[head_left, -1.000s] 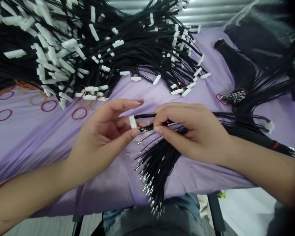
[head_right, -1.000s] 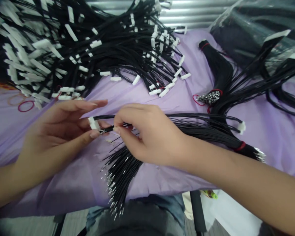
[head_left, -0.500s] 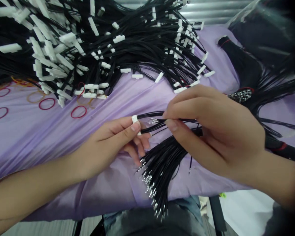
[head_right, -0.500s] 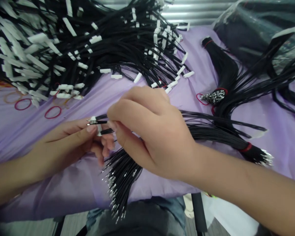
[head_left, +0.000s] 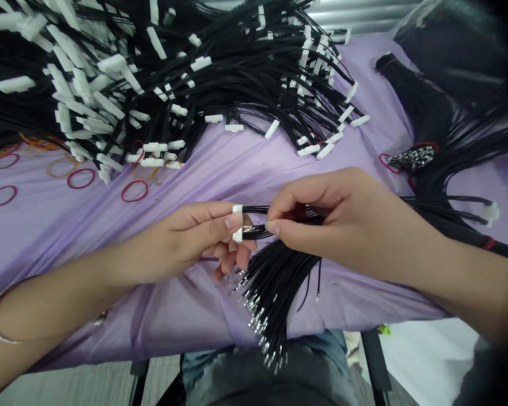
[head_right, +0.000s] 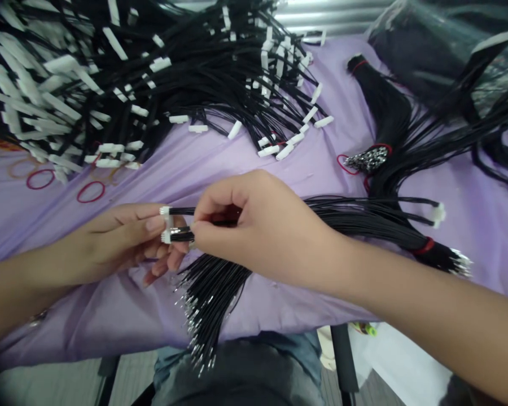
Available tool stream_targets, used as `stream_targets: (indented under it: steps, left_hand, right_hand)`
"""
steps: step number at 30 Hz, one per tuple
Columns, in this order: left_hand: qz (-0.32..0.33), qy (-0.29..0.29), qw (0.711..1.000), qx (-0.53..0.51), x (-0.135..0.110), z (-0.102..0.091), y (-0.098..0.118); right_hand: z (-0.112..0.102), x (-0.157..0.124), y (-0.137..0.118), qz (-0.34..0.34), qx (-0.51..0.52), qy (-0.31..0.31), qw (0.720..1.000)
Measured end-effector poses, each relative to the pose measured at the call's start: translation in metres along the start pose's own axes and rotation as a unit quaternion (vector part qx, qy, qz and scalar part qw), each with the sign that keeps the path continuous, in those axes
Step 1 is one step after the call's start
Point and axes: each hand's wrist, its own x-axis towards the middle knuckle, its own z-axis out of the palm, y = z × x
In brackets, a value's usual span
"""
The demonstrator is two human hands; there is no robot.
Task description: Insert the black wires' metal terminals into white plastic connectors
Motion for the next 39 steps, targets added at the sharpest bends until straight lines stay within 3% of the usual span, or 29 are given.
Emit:
stream_targets:
  steps: [6,12,16,26,30,39]
  left_hand:
    - [0.003,-0.025,1.000,-0.018,0.003,-0.002,0.001]
    - [0.013,-0.054,0.998,-0.009,0.003,-0.002,0.003]
    - [0.016,-0.043,0.999,-0.002,0.001,-0.001,0.004]
    - [0.016,-0.001,1.000,0.005,0.002,0.004,0.008]
    - [0.022,-0.009,1.000,0.008,0.002,0.004,0.005]
    - [0.029,-0.011,0.999,0.022,0.004,0.000,0.002]
  right_hand:
    - [0.000,0.003,0.005,0.027,0.033,-0.014,0.999]
    - [-0.003,-0.001,0.003,-0.039,-0.004,0.005,0.999]
    - [-0.003,-0.002,0.001,-0.087,-0.064,0.022,0.994]
    - [-0.002,-0.004,0.000,-0.129,-0.125,0.036,0.983]
    - [-0.002,-0.003,0.003,-0.158,-0.146,0.045,0.975]
    - [-0.007,0.003,0.009,-0.237,-0.184,0.004,0.954]
